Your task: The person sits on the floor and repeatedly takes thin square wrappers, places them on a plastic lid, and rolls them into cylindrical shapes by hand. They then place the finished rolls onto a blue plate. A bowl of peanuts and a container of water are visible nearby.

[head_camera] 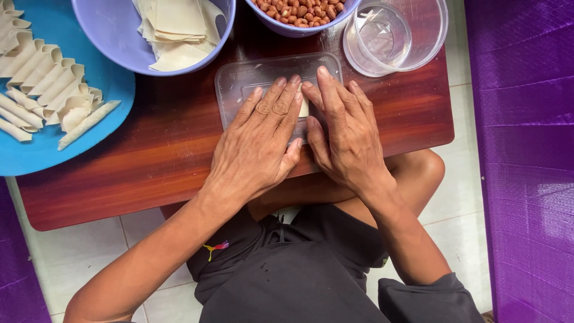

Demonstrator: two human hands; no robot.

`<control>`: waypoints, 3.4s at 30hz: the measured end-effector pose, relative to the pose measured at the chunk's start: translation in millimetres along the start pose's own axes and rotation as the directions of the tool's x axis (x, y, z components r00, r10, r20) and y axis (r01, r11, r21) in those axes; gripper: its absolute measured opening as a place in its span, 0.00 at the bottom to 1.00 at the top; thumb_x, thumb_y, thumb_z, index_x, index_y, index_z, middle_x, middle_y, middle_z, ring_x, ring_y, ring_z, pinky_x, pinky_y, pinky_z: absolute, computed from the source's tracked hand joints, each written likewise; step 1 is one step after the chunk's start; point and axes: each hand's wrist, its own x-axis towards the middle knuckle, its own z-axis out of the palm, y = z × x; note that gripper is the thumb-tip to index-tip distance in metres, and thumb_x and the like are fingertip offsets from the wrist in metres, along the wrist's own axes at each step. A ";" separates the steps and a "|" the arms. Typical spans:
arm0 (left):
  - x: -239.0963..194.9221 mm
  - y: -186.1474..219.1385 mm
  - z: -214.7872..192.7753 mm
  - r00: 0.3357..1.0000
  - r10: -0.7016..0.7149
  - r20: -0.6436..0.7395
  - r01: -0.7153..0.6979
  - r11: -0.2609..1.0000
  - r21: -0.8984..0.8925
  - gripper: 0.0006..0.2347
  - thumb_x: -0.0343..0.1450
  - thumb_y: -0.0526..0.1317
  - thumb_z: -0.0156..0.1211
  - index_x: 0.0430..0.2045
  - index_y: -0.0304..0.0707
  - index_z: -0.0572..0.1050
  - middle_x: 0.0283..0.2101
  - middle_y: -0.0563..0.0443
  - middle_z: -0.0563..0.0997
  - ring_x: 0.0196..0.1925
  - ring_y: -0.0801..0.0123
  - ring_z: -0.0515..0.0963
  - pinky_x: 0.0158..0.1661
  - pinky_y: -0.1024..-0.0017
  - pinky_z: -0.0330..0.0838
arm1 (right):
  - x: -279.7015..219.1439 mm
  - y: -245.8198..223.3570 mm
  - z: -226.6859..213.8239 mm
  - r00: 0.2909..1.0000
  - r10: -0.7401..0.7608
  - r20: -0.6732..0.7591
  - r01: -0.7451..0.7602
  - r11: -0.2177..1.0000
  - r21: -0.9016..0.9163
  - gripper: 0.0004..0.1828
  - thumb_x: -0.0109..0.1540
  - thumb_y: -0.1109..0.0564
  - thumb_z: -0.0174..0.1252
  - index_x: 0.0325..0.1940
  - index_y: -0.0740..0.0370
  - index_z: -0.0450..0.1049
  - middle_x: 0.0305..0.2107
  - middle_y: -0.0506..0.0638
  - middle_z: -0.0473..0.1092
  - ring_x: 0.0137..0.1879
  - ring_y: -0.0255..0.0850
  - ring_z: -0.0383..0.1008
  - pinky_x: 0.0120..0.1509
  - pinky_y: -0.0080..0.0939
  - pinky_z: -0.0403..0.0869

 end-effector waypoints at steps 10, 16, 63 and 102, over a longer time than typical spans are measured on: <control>-0.7 0.1 -1.8 1.000 0.014 -0.018 -0.014 1.000 -0.011 0.28 0.70 0.42 0.58 0.63 0.19 0.66 0.70 0.32 0.66 0.73 0.51 0.64 0.71 0.56 0.55 | 0.4 -2.8 1.5 1.000 0.004 0.013 -0.003 0.999 -0.048 0.35 0.68 0.64 0.58 0.75 0.71 0.50 0.68 0.56 0.69 0.75 0.50 0.67 0.82 0.57 0.58; -2.9 -2.7 3.3 1.000 -0.001 0.016 0.001 1.000 0.004 0.28 0.71 0.44 0.56 0.64 0.20 0.66 0.72 0.35 0.64 0.75 0.53 0.61 0.73 0.57 0.50 | -11.1 -11.1 -4.8 1.000 -0.013 0.021 0.014 0.999 -0.041 0.35 0.67 0.66 0.58 0.74 0.71 0.51 0.64 0.54 0.72 0.73 0.49 0.70 0.81 0.54 0.61; 20.9 -21.2 -9.0 0.991 -0.075 -0.109 0.075 0.997 -0.004 0.20 0.73 0.44 0.65 0.55 0.29 0.72 0.59 0.39 0.68 0.56 0.50 0.67 0.53 0.54 0.63 | -1.8 -16.0 -1.2 0.964 0.197 -0.176 -0.158 0.965 0.211 0.37 0.68 0.68 0.60 0.77 0.66 0.50 0.57 0.58 0.75 0.63 0.49 0.76 0.72 0.48 0.73; -4.9 -5.1 2.8 0.999 0.021 0.028 -0.023 0.999 0.049 0.26 0.75 0.48 0.52 0.64 0.27 0.70 0.74 0.45 0.63 0.77 0.54 0.55 0.71 0.48 0.38 | -6.5 -7.1 -3.1 0.975 0.127 -0.183 -0.077 0.964 0.255 0.36 0.65 0.77 0.52 0.76 0.69 0.51 0.51 0.57 0.79 0.64 0.50 0.80 0.72 0.45 0.77</control>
